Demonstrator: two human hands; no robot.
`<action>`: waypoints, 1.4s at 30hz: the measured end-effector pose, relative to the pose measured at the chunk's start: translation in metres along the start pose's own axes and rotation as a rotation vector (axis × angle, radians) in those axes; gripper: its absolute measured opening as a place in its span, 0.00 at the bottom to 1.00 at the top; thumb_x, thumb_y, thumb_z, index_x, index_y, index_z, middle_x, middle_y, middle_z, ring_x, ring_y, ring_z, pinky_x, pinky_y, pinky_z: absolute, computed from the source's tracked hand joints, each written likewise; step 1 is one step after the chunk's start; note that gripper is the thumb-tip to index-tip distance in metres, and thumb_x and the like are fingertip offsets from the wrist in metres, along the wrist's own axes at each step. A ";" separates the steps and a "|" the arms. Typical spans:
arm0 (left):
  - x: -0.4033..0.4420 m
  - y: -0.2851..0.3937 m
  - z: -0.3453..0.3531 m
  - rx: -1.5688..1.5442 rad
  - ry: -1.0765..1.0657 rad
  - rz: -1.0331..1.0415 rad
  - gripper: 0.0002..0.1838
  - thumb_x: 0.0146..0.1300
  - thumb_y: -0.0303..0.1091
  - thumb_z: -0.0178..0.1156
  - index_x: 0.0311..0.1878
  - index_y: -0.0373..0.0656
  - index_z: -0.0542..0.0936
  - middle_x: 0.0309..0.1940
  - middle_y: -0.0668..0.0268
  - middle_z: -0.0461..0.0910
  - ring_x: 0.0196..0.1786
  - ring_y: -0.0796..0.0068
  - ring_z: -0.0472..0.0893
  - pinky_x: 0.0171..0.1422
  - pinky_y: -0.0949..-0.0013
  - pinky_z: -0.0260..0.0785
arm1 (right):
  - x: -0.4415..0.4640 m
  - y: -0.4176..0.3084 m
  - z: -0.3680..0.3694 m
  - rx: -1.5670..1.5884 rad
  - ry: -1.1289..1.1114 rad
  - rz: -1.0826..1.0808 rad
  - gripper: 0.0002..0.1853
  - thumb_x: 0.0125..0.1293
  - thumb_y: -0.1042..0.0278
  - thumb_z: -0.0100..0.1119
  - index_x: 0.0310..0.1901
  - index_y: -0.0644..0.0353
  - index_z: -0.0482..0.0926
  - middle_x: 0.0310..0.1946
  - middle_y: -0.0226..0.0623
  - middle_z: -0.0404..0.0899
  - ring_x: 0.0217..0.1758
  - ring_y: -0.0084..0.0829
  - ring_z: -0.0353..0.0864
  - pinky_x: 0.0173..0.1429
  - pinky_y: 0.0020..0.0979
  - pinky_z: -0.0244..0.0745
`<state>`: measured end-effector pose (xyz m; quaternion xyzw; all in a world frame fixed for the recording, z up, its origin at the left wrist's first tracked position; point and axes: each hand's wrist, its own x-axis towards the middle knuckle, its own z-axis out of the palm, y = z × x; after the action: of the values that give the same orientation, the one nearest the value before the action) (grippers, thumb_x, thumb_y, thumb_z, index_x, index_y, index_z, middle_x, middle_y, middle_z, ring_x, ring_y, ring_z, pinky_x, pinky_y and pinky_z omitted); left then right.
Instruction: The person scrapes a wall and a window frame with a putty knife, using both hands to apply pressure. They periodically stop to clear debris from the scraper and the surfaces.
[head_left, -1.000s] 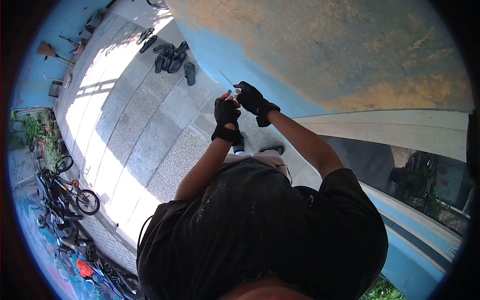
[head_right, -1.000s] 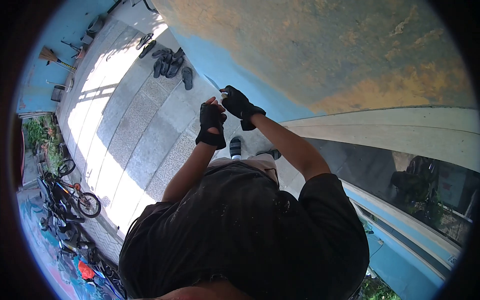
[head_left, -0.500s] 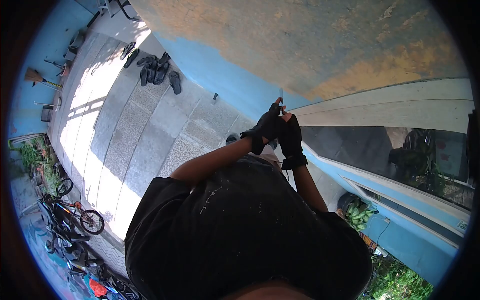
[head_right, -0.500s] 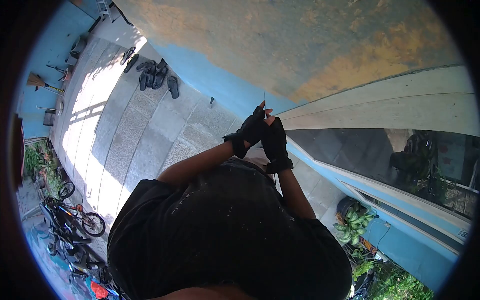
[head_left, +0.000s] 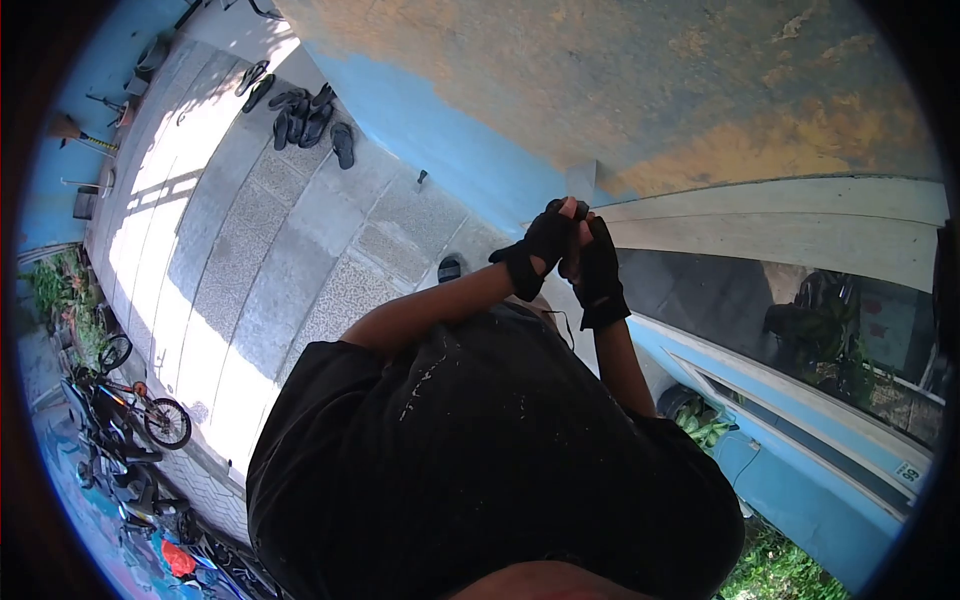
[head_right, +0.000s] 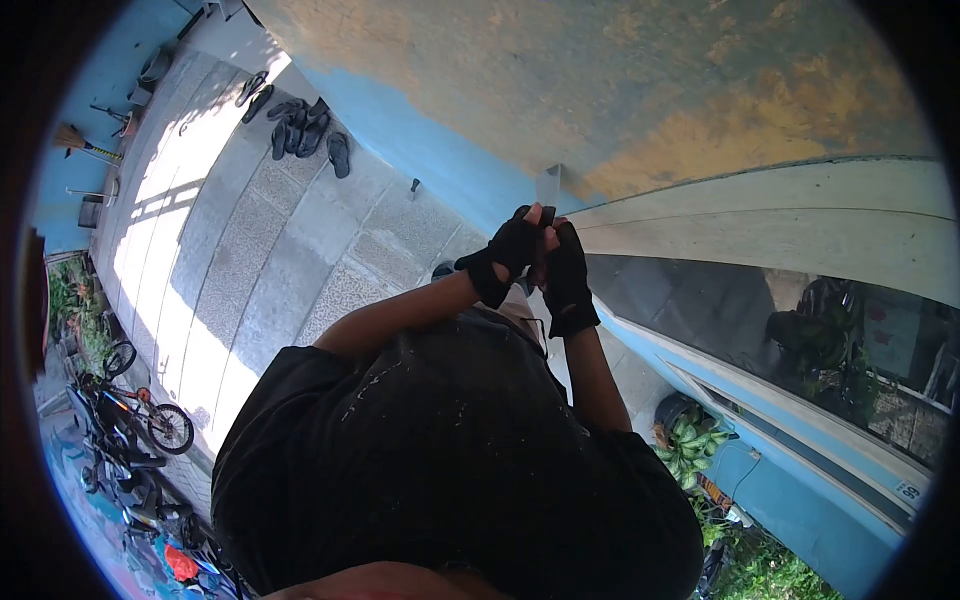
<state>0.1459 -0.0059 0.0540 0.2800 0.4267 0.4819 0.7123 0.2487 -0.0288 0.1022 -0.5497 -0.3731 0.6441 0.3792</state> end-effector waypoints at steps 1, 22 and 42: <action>0.010 -0.011 -0.009 -0.005 0.006 -0.002 0.31 0.71 0.55 0.44 0.64 0.39 0.64 0.49 0.56 0.79 0.44 0.63 0.81 0.52 0.61 0.73 | -0.001 -0.001 -0.001 0.088 -0.060 0.001 0.13 0.73 0.53 0.48 0.47 0.54 0.72 0.19 0.25 0.69 0.14 0.19 0.66 0.16 0.23 0.59; 0.044 -0.011 0.001 -0.741 -0.171 -0.288 0.39 0.64 0.74 0.34 0.38 0.43 0.73 0.34 0.55 0.82 0.41 0.58 0.80 0.40 0.55 0.75 | 0.009 -0.021 0.003 0.051 -0.068 0.127 0.14 0.74 0.51 0.45 0.53 0.48 0.66 0.16 0.24 0.65 0.10 0.18 0.60 0.13 0.21 0.55; 0.047 0.013 -0.014 -0.791 0.019 -0.347 0.30 0.67 0.66 0.43 0.22 0.49 0.67 0.18 0.69 0.66 0.39 0.56 0.76 0.47 0.55 0.70 | 0.023 -0.005 0.023 -0.470 0.111 -0.309 0.14 0.73 0.59 0.47 0.47 0.61 0.75 0.31 0.31 0.75 0.30 0.22 0.72 0.35 0.26 0.69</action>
<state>0.1359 0.0420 0.0418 -0.0952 0.2564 0.4840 0.8313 0.2240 -0.0070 0.0997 -0.5936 -0.5701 0.4434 0.3549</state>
